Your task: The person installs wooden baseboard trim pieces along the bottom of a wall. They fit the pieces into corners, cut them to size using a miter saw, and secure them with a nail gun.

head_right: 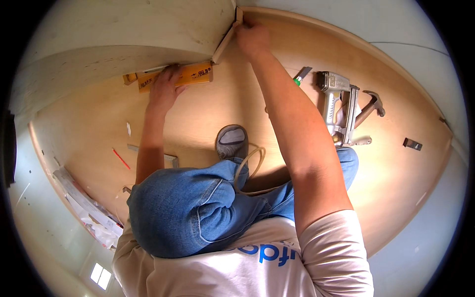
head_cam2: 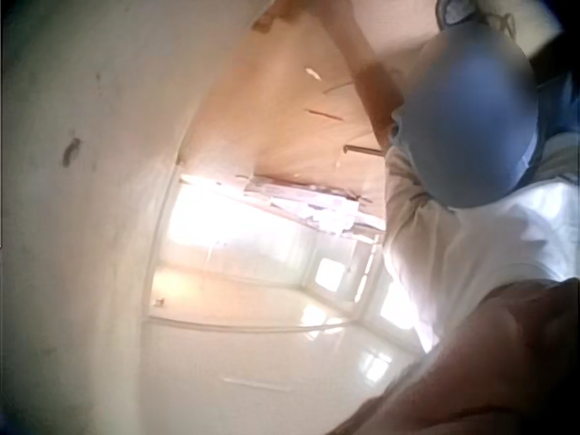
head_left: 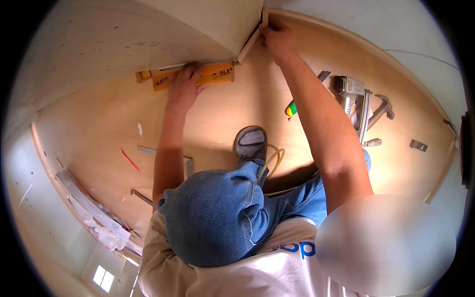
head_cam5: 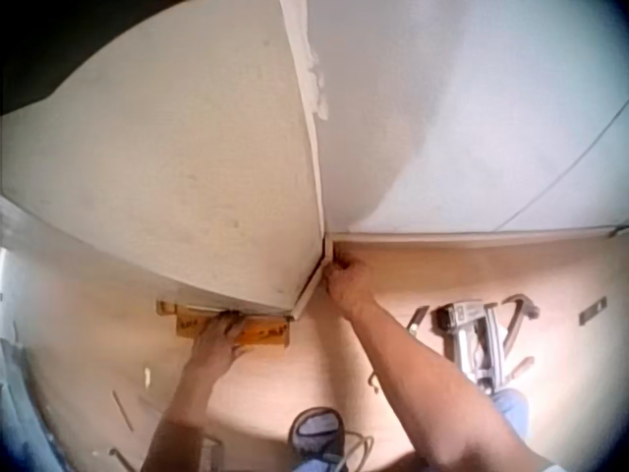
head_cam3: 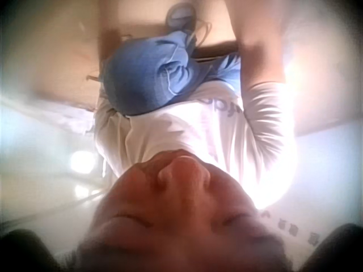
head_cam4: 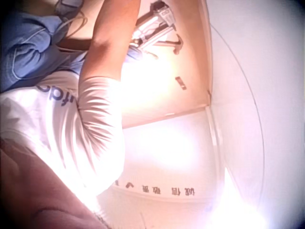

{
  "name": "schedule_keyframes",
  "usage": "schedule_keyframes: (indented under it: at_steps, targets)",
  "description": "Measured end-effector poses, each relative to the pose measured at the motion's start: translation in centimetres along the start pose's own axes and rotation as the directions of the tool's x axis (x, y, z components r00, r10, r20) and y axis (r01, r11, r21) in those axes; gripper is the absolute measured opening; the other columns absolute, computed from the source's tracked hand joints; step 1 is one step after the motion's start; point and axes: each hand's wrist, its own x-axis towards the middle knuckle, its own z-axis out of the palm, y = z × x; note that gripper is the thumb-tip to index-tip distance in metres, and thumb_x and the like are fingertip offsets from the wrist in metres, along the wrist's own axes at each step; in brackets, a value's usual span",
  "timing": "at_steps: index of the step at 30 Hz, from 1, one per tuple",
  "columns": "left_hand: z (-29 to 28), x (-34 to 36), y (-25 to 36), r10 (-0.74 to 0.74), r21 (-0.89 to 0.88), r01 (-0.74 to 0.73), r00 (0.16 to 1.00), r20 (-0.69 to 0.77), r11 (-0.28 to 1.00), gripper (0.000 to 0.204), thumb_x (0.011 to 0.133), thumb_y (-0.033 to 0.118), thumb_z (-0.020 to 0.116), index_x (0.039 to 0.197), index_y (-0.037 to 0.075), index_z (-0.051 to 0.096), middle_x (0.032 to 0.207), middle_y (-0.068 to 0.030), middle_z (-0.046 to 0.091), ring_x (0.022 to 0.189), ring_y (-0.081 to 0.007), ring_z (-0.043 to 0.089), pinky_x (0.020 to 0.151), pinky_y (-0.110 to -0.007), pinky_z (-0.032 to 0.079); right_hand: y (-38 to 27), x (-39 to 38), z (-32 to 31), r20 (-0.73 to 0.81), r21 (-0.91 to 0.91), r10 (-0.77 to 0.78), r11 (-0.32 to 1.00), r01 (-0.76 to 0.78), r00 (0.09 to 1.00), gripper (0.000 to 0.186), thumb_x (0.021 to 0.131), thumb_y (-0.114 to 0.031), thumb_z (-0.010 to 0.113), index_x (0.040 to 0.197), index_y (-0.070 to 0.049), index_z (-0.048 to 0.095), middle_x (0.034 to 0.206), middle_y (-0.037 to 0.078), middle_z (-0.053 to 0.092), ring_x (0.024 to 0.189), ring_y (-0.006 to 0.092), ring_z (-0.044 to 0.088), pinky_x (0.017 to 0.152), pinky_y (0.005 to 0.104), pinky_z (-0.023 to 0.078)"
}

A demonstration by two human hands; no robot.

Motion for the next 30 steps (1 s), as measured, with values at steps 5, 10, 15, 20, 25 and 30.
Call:
schedule_keyframes:
  at_steps: [5,10,15,20,25,30]
  targets:
    - [0.5,-0.5,-0.6,0.13,0.054,-0.124,0.984,-0.12,0.991,0.045,0.095,0.025,0.065,0.138,0.012,0.058,0.131,-0.0072,0.063,0.124,-0.0269,0.058,0.106,-0.043,0.046,-0.1,0.1,-0.2,0.02,0.034,0.044,0.998,-0.045,0.999,0.038,0.095,-0.019,0.072,0.129,-0.002,0.066,0.105,0.007,0.071,0.09,0.0176,0.067,0.074,0.0341,0.059]
    - [-1.2,1.4,0.7,0.167,0.067,-0.159,0.975,-0.147,0.985,0.034,0.099,0.017,0.056,0.131,0.01,0.062,0.117,-0.0093,0.068,0.111,-0.0308,0.062,0.1,-0.046,0.047,0.5,0.3,-0.3,0.025,0.097,0.068,0.993,-0.07,0.997,0.04,0.095,-0.019,0.072,0.13,-0.002,0.065,0.108,0.007,0.071,0.09,0.0177,0.067,0.075,0.0338,0.059]
    - [-1.5,1.4,2.7,0.055,0.123,-0.035,0.985,-0.162,0.992,0.031,0.099,0.016,0.053,0.128,0.014,0.064,0.117,-0.0065,0.069,0.114,-0.0291,0.06,0.101,-0.048,0.043,0.5,0.3,-0.2,-0.001,0.058,0.04,0.998,-0.04,0.999,0.04,0.095,-0.019,0.071,0.13,-0.002,0.065,0.108,0.008,0.071,0.092,0.0187,0.067,0.076,0.0342,0.06]
    - [-3.0,1.3,4.4,0.002,0.126,0.011,0.994,-0.105,0.992,0.033,0.097,0.014,0.053,0.127,0.017,0.066,0.119,-0.0028,0.069,0.12,-0.026,0.056,0.102,-0.05,0.04,-0.2,-0.1,-0.3,0.02,0.019,0.072,0.997,-0.072,0.997,0.042,0.095,-0.02,0.071,0.133,-0.002,0.063,0.112,0.01,0.071,0.096,0.0198,0.068,0.077,0.0344,0.061]
    - [-2.8,1.8,5.0,-0.003,0.065,0.022,0.962,-0.273,0.998,0.028,0.097,0.017,0.058,0.123,0.016,0.067,0.118,-0.0046,0.069,0.11,-0.0284,0.06,0.093,-0.044,0.048,-0.7,-0.4,-0.4,0.021,0.047,0.096,0.994,-0.097,0.995,0.043,0.095,-0.02,0.071,0.134,-0.003,0.063,0.113,0.009,0.071,0.097,0.0202,0.068,0.078,0.0347,0.061]
    - [0.5,0.6,5.4,-0.409,-0.357,0.295,0.86,-0.306,0.886,0.026,0.096,0.023,0.069,0.115,0.006,0.063,0.114,-0.0133,0.068,0.098,-0.0288,0.066,0.078,-0.037,0.056,-1.4,-0.9,-0.4,0.038,0.048,0.113,0.992,-0.115,0.993,0.044,0.096,-0.02,0.071,0.135,-0.002,0.062,0.116,0.01,0.07,0.1,0.0204,0.067,0.079,0.036,0.061]
